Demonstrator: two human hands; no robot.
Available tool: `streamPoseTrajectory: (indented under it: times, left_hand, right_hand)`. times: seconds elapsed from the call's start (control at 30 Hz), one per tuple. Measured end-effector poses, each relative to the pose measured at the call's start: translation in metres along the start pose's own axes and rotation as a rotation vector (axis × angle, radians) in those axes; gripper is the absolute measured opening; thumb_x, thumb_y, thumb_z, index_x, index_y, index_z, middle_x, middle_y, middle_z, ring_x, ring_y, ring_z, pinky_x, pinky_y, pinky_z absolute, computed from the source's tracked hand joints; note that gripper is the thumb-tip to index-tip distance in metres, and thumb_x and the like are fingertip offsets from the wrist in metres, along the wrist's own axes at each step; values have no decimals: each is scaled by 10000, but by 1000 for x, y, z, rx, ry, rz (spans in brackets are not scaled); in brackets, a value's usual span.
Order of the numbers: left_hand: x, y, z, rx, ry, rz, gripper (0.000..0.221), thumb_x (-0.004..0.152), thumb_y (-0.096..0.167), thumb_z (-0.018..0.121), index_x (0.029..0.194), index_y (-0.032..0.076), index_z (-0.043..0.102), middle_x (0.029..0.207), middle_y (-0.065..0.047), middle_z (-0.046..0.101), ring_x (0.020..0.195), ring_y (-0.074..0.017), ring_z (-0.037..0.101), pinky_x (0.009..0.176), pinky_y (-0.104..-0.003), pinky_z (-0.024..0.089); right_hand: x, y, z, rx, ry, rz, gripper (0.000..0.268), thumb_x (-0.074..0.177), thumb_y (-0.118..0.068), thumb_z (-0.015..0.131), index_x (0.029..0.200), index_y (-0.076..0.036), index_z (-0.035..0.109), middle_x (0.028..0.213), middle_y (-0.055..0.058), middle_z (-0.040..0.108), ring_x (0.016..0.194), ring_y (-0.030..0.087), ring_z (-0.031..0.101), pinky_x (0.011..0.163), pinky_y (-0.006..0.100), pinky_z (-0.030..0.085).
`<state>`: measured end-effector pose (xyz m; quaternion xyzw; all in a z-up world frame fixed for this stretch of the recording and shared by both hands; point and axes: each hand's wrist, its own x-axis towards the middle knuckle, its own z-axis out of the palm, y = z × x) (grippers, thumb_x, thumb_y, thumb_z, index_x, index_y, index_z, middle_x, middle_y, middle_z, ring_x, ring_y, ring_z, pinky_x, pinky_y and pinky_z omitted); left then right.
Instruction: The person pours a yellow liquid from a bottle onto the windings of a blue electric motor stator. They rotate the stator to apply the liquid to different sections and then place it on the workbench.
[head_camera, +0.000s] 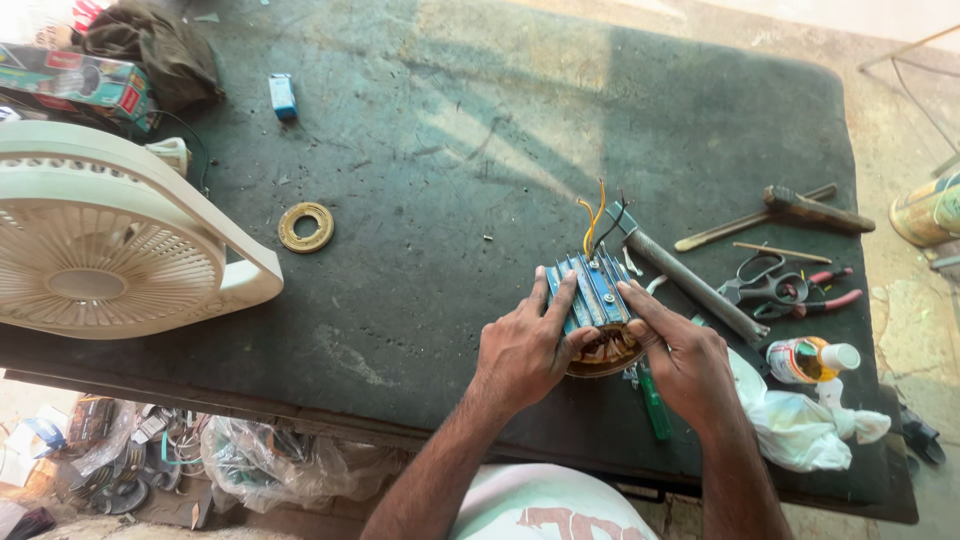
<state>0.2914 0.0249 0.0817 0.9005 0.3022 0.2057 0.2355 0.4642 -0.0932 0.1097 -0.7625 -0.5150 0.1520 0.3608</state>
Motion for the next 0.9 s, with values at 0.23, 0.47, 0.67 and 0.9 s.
streamPoseTrajectory:
  times: [0.23,0.47,0.67,0.9]
  left_hand:
    - [-11,3,2,-7,71,41,748,1002,559,520,1523,26,458,1438,-422,486,1195,-487,646,772,-482,617]
    - [-13,1,5,-6,13,20,759,992,556,536,1539,39,441,1458,-416,461,1197,-475,643,777,-484,618]
    - [-24,4,1,-36,-55,-11,739,952,463,621,1539,56,430,1528,-386,388,1184,-473,636,822,-482,603]
    - [-51,8,2,-87,-42,55,780,875,444,731,1513,96,448,1568,-342,338,1304,-466,551,884,-461,580]
  right_hand:
    - [-9,0,-1,50,0,-25,466,924,-86,642,1387,-143,635,1405,149,645,1255,282,668,970,367,553]
    - [-12,5,-1,75,-14,-51,489,914,-57,646,1395,-140,631,1427,146,633,1287,289,644,986,367,545]
    - [-28,8,6,137,-1,-21,497,908,-29,643,1389,-151,647,1466,147,607,1340,273,606,1034,375,523]
    - [-59,15,10,296,-41,38,548,858,32,675,1371,-158,639,1535,122,548,1361,252,598,975,340,603]
